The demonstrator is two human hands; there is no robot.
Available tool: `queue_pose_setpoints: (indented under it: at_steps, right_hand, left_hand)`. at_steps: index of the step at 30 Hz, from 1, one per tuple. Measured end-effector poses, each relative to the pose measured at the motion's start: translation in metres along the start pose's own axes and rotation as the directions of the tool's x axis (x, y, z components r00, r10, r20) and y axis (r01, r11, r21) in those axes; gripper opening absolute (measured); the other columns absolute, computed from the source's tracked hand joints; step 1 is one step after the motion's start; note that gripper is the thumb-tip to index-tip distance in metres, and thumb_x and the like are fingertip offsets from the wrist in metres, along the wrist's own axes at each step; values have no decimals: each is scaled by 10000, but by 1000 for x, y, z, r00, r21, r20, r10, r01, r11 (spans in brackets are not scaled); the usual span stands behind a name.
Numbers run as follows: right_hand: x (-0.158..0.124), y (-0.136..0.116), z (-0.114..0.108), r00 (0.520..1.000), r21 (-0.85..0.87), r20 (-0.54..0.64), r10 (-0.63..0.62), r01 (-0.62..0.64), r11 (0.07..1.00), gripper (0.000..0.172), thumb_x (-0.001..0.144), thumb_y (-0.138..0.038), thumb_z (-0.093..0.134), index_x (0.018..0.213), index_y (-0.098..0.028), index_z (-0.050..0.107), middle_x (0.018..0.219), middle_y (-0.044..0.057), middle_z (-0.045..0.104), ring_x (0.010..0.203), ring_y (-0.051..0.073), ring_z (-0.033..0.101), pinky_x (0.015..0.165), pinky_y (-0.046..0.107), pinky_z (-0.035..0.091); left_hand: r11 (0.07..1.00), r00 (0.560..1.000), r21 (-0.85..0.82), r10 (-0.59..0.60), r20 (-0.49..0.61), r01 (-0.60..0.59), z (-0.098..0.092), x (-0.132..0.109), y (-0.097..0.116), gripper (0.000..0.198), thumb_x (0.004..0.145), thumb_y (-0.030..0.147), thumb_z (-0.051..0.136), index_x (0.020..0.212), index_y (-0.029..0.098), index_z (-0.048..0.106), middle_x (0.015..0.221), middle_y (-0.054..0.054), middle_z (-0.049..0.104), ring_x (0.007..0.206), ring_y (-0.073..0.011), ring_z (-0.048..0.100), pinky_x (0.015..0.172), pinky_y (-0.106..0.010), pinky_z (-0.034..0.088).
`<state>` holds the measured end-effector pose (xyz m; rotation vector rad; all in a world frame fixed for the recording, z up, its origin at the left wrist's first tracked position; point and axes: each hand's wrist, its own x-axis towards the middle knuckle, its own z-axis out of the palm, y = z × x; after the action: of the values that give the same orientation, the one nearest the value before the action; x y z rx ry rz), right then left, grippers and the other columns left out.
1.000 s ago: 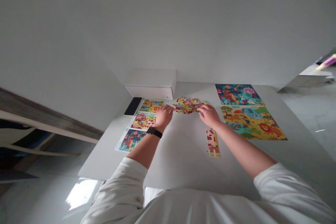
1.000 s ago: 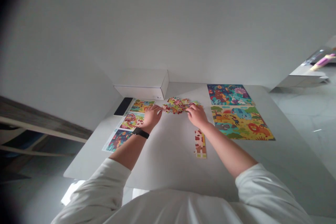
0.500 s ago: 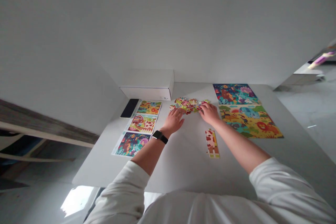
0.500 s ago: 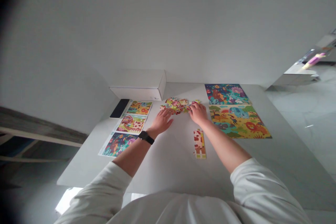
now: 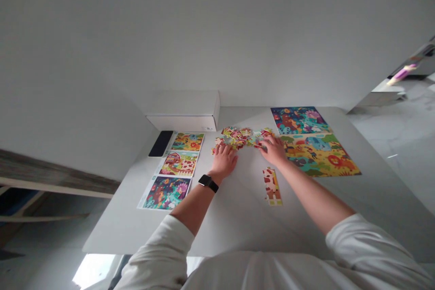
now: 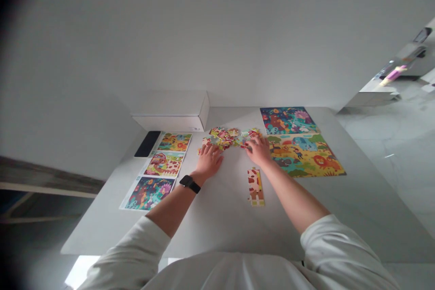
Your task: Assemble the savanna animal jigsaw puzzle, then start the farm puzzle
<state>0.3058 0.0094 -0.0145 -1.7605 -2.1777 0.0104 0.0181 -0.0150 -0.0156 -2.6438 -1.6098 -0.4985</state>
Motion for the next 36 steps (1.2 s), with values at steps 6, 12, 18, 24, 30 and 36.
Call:
queue_pose_setpoints:
  at_steps: [6, 12, 18, 24, 30, 36]
  right_hand:
    - [10, 17, -8, 998, 58, -64, -12, 16, 998, 348, 1033, -314, 629, 1337, -224, 771, 1368, 136, 733, 1267, 325, 648, 1154, 473, 463]
    - [57, 30, -23, 991, -26, 126, -55, 59, 998, 378, 1026, -190, 583, 1352, -210, 772, 1343, 131, 764, 1226, 303, 672, 1114, 424, 497]
    - [77, 24, -21, 959, -98, 266, -99, 129, 987, 384, 1038, -196, 587, 1351, -274, 795, 1428, 108, 729, 1286, 293, 648, 1147, 418, 471]
    - [75, 25, -22, 965, -100, 248, -89, 117, 988, 396, 1055, -200, 560, 1382, -252, 779, 1439, 129, 716, 1296, 306, 639, 1156, 438, 459]
    - [58, 27, -23, 969, 4, 223, -106, 108, 994, 337, 1029, -238, 642, 1330, -224, 792, 1332, 129, 772, 1243, 305, 681, 1116, 430, 500]
    - [38, 22, -25, 953, 41, 301, -41, 30, 999, 483, 903, -250, 822, 1382, -253, 756, 1420, 127, 730, 1260, 302, 697, 1057, 391, 543]
  left_hand:
    - [993, 995, -62, 96, 0, -96, 3, 3, 10, 466, 1081, 353, 547, 1518, 224, 645, 1577, -136, 629, 1476, -336, 536, 1328, -587, 333]
    - [948, 949, -124, 304, 86, -292, 6, 14, 29, 501, 1093, 385, 528, 1567, 242, 605, 1691, -91, 535, 1568, -314, 462, 1338, -539, 334]
    - [942, 932, -100, 332, 143, -321, 14, 38, 48, 600, 1089, 447, 520, 1647, 224, 514, 1709, -129, 506, 1590, -348, 442, 1349, -580, 292]
    - [953, 946, -74, 300, 122, -293, 11, 35, 44, 479, 1104, 404, 492, 1522, 229, 648, 1546, -126, 653, 1474, -330, 548, 1345, -572, 312]
    - [976, 975, -48, 213, 67, -210, 4, 15, 27, 398, 1090, 376, 538, 1431, 267, 711, 1455, -126, 696, 1438, -335, 563, 1324, -601, 334]
    - [991, 992, -61, 119, 45, -116, -6, 8, 20, 375, 1075, 345, 589, 1420, 314, 733, 1444, -112, 710, 1385, -340, 596, 1306, -647, 334]
